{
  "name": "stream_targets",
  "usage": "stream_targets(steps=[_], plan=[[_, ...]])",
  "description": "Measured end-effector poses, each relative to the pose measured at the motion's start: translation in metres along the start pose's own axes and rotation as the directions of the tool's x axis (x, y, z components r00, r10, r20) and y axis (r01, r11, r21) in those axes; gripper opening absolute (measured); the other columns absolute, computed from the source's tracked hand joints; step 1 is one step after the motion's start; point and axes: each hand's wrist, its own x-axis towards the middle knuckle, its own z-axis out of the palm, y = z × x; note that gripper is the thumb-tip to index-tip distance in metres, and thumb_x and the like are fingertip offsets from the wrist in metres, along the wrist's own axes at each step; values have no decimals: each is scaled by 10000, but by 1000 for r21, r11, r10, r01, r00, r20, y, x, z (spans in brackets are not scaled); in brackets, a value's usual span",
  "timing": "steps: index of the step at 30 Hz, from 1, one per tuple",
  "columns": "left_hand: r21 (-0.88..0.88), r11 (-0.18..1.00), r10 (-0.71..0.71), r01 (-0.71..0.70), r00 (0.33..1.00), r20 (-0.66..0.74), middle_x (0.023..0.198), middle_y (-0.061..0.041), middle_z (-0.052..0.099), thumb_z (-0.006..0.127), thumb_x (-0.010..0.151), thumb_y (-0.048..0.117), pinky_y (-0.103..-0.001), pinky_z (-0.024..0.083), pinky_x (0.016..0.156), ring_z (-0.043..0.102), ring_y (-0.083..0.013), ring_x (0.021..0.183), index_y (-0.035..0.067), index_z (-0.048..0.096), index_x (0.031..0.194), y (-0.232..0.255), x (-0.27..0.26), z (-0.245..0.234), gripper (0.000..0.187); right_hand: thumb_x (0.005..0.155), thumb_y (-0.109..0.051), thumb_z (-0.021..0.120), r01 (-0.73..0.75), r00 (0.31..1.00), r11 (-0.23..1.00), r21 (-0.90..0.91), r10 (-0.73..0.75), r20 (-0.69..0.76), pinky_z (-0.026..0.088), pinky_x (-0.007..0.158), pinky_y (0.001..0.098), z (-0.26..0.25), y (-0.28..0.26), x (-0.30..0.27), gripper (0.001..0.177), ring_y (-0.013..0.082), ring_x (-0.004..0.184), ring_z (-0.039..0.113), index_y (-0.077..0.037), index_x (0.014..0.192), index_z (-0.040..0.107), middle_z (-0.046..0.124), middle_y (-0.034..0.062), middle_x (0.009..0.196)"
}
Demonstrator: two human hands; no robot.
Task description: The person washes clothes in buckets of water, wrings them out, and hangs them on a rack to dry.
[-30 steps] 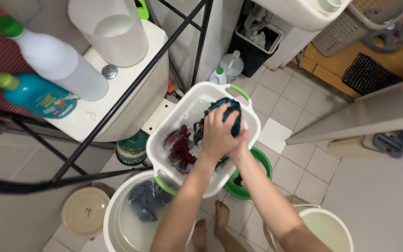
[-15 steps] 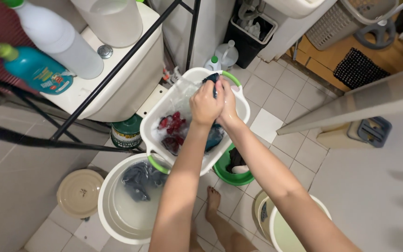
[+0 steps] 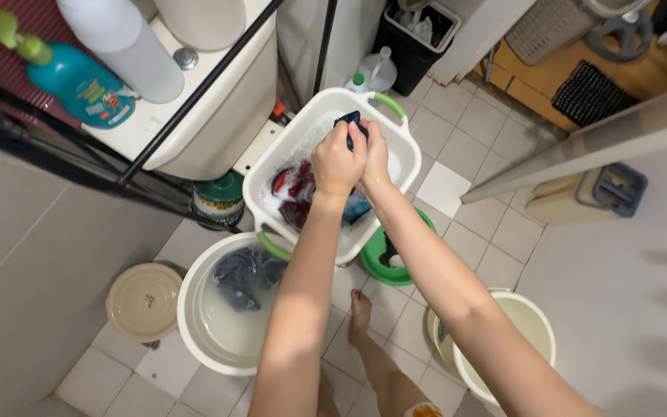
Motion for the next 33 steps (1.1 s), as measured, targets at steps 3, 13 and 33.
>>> stream_targets(steps=[3, 13, 33], plan=[[-8, 1000, -19, 19, 999, 47, 804, -159, 669, 632, 990, 223, -493, 530, 691, 660, -401, 760, 56, 604, 849, -4, -24, -33, 220, 991, -365, 552, -77, 996, 996, 43, 79, -45, 549, 780, 322, 9, 14, -35, 284, 166, 858, 656, -112, 1090, 637, 669, 34, 949], [-104, 937, -346, 334, 929, -132, 1196, -179, 570, 733, 949, 151, -411, 419, 1055, 556, -355, 1141, 11, 536, 1246, -107, -212, -253, 382, 998, -525, 563, -534, 824, 845, -40, 530, 200, 534, 1011, 342, 34, 219, -209, 579, 195, 1150, 651, -91, 1382, 586, 668, 90, 1298], [820, 477, -878, 316, 211, 429, 1668, 22, 232, 697, 890, 443, -629, 184, 1204, 172, -214, 1553, 388, 331, 1543, -431, -410, -181, 750, 964, -250, 543, 388, 878, -432, -814, 443, 184, 400, 1107, 521, -226, 527, -132, 328, 377, 1341, 488, -220, 1258, 687, 579, 145, 1397]])
